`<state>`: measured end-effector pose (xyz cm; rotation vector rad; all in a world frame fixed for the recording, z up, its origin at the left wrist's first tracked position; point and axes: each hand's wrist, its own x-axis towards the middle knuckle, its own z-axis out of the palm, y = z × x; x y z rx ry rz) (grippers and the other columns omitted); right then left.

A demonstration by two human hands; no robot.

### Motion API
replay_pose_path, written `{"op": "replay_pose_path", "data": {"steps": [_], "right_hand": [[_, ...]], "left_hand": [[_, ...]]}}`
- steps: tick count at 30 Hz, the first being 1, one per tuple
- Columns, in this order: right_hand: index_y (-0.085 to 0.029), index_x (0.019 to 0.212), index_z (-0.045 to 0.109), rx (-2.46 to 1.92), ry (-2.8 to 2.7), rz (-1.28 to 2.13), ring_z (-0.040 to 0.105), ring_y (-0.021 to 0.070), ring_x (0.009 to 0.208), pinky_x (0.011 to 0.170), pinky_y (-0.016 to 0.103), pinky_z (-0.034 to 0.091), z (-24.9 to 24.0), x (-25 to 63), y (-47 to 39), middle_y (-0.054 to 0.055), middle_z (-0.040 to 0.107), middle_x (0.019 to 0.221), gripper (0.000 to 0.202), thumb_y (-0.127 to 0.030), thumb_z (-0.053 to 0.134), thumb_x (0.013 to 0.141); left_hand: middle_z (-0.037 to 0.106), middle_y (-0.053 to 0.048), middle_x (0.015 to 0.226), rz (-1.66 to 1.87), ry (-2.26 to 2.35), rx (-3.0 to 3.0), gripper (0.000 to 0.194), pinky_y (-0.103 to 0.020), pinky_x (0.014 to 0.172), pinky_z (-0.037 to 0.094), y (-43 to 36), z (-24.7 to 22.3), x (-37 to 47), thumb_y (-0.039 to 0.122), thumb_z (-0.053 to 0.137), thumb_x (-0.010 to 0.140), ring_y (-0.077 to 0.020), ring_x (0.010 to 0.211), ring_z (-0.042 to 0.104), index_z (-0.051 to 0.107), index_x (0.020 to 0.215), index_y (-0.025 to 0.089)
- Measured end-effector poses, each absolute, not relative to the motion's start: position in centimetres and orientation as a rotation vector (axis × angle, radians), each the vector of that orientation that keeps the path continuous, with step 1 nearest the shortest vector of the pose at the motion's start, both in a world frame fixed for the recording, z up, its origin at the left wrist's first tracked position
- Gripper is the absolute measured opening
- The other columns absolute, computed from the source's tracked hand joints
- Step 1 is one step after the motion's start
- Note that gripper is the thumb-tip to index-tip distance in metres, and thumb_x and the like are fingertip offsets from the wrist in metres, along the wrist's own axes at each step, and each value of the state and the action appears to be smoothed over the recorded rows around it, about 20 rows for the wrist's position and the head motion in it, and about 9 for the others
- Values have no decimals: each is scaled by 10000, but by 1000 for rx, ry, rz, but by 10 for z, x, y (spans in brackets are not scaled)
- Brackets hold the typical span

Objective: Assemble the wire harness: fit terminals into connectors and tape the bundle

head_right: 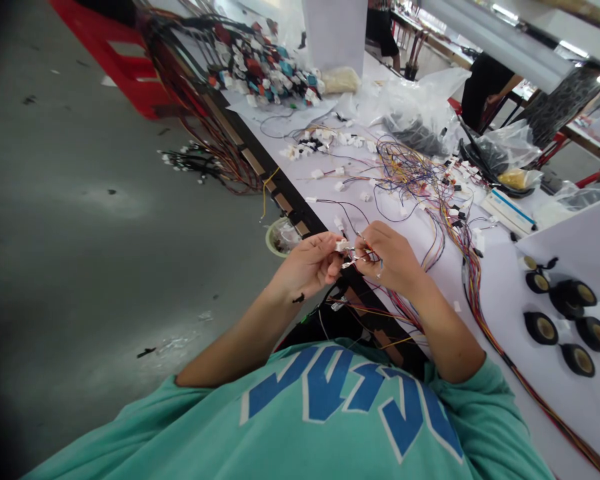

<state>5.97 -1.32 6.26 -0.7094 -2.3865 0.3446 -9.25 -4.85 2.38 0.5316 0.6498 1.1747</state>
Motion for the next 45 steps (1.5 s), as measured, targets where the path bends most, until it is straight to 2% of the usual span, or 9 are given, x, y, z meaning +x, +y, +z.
{"op": "replay_pose_path", "data": {"steps": [11,17,21,25,33,39,42,45], "right_hand": [[-213,632,442,-776,-2399,305,468,122,615,570,243,379,60,58,-15,-2,511,634,118,-102,462,667],[-203,604,445,-876,-2437,425,479,118,614,586,234,373,55,52,-17,-6,502,616,116,-112,471,671],[-196,580,444,-986,-2456,465,487,121,615,590,238,371,56,51,-17,3,497,602,151,-160,456,726],[-195,653,484,-920,-2391,481,491,114,611,580,234,381,56,54,-14,15,534,658,123,-212,449,770],[-192,656,467,-833,-2354,412,482,101,586,554,219,378,51,54,-16,8,546,677,87,-141,465,726],[-193,722,505,-850,-2393,557,529,119,650,605,237,404,53,57,-8,14,575,705,141,-209,413,827],[-185,807,527,-858,-2431,412,554,146,759,682,266,415,55,64,-2,54,601,796,221,-222,323,884],[-176,854,541,-1026,-2465,137,548,179,779,685,294,396,53,67,1,84,605,838,230,-211,316,885]], "left_hand": [[514,60,427,1355,693,652,387,-155,335,399,-51,20,-87,434,735,595,-70,351,496,499,703,147],[556,47,464,1398,740,685,418,-163,336,404,-52,18,-80,473,731,579,-64,343,491,492,692,148],[545,44,428,1394,733,662,419,-152,333,388,-51,15,-80,476,733,572,-62,335,480,499,681,146],[537,51,425,1382,696,611,421,-154,334,396,-48,15,-81,453,757,546,-58,333,473,503,678,145],[544,48,417,1391,694,583,443,-149,333,399,-47,15,-78,453,770,521,-60,333,476,504,688,141],[515,66,412,1403,727,684,390,-152,315,381,-45,13,-82,443,741,568,-57,317,463,506,673,150],[493,69,389,1356,814,806,324,-152,297,347,-47,13,-85,420,701,625,-59,300,444,572,734,144],[490,54,384,1316,896,992,264,-155,309,335,-51,14,-88,379,655,683,-57,310,440,632,763,128]]}}
